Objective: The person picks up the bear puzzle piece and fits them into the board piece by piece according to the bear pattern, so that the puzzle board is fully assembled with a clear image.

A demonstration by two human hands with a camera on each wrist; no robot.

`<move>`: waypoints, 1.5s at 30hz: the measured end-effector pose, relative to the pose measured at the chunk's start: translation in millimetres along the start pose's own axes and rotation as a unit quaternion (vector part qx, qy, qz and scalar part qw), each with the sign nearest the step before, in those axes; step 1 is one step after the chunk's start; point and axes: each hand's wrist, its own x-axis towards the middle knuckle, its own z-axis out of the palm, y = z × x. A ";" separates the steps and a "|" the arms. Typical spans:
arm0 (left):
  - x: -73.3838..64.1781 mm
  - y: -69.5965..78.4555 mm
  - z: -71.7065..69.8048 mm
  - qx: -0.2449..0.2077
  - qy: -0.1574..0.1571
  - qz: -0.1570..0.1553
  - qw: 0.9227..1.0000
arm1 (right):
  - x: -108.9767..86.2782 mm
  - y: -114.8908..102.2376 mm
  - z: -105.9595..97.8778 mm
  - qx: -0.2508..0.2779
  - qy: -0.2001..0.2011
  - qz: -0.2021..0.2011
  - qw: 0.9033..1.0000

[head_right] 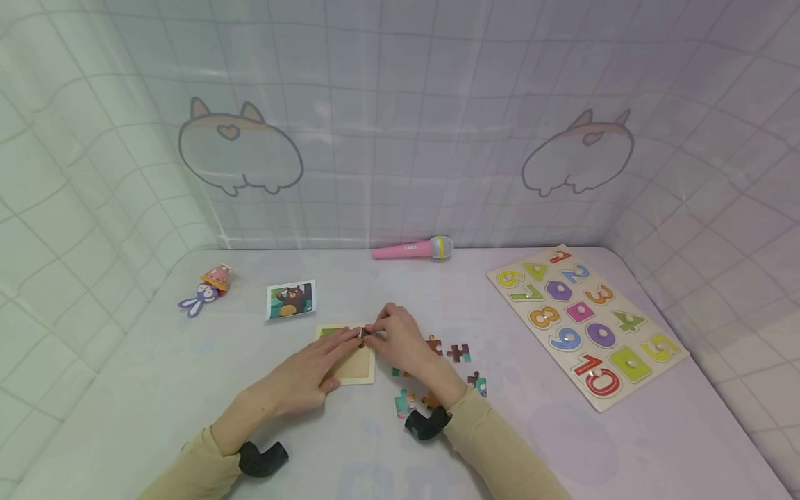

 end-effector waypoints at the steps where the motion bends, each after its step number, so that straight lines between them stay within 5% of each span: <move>1: 0.1 -0.2 0.2 0.003 0.001 0.004 1.000 | 0.0 0.0 -0.4 0.001 -0.001 -0.001 1.000; 19: 0.5 -0.9 2.7 0.035 0.011 0.033 0.999 | 1.7 11.5 -11.1 0.052 -0.048 -0.015 0.997; 25: 0.3 -1.4 3.7 0.026 0.016 0.041 0.999 | -0.9 11.3 -28.7 0.076 -0.083 0.011 0.994; 45: 0.0 -4.2 3.7 0.025 0.012 0.045 0.999 | -52.6 30.2 -57.5 0.042 -0.071 0.015 0.996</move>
